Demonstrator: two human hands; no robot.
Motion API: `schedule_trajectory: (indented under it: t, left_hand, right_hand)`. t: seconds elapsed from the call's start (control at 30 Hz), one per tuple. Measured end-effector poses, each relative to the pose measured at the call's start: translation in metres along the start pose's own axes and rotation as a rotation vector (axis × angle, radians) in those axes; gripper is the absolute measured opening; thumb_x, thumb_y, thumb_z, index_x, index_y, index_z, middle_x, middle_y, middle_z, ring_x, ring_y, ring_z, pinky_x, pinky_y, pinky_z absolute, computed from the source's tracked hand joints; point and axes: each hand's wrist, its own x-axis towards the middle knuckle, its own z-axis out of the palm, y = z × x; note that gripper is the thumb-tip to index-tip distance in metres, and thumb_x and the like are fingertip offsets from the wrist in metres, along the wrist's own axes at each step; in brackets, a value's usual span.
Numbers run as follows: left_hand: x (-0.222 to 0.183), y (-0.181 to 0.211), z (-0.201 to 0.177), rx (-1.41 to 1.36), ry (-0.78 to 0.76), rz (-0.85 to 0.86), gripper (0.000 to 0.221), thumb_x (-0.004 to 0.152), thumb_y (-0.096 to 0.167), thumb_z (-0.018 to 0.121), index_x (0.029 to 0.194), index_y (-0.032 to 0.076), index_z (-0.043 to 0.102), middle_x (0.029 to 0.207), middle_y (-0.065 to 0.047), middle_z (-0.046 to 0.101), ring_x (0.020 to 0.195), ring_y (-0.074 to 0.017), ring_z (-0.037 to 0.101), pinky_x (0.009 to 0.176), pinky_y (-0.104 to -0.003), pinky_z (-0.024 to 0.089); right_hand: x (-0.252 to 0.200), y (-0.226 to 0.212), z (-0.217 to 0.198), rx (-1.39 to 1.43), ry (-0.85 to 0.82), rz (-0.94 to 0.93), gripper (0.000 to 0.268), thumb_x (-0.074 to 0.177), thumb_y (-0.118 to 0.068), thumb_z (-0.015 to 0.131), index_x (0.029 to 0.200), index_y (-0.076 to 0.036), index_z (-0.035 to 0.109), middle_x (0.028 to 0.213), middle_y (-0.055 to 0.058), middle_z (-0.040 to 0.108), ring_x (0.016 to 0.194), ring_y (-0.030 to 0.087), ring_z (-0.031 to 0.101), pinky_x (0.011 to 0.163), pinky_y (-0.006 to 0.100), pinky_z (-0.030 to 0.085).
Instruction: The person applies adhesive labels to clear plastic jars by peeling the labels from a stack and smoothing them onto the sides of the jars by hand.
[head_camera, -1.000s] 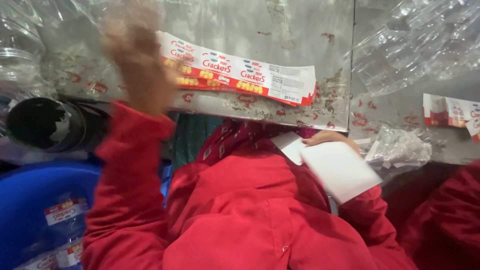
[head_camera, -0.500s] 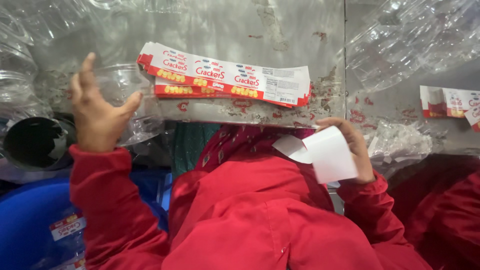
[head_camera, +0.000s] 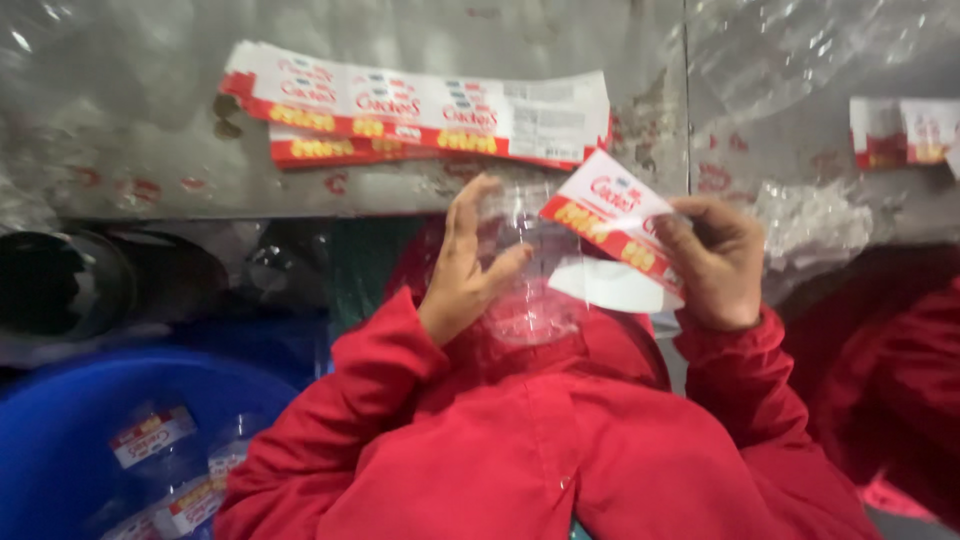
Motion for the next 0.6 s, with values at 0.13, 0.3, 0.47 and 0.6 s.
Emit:
schedule_trajectory:
  t: [0.13,0.3,0.47,0.6]
  left_hand:
    - [0.003,-0.006,0.006,-0.582,-0.023,-0.245,0.074,0.097,0.006,0.068,0.161,0.01,0.032,0.157,-0.012,0.038,0.14,-0.0259,0.049,0.116,-0.037,0.047]
    - [0.005,-0.002,-0.006,-0.846,-0.12,-0.304,0.066,0.102,0.013,0.06,0.163,0.009,0.036,0.16,-0.016,0.041,0.142,-0.029,0.046,0.122,-0.041,0.041]
    - [0.008,-0.008,-0.015,-0.462,-0.287,-0.188,0.061,0.108,0.026,0.018,0.164,0.007,0.031,0.174,-0.014,0.029,0.168,-0.027,0.009,0.137,-0.044,0.01]
    - [0.01,-0.005,-0.029,-0.811,-0.353,-0.299,0.066,0.114,0.043,0.038,0.168,0.007,0.023,0.179,-0.011,0.017,0.166,-0.0269,0.019,0.135,-0.042,0.017]
  right_hand:
    - [-0.002,-0.004,-0.006,-0.028,-0.005,0.011,0.014,0.102,0.0,0.07,0.115,0.007,0.071,0.1,0.009,0.074,0.087,0.01,0.068,0.078,0.024,0.055]
    - [0.004,-0.009,0.0,-0.028,-0.106,0.049,0.016,0.099,0.003,0.069,0.114,0.007,0.071,0.1,0.01,0.076,0.086,0.01,0.071,0.076,0.024,0.058]
    - [0.01,-0.008,0.009,-0.093,-0.3,0.024,0.026,0.097,0.004,0.069,0.123,0.007,0.069,0.107,0.009,0.075,0.093,0.008,0.069,0.081,0.021,0.056]
    - [0.007,-0.007,0.013,-0.166,-0.449,0.06,0.028,0.094,0.004,0.071,0.122,0.005,0.071,0.102,0.008,0.076,0.084,0.006,0.065,0.069,0.02,0.051]
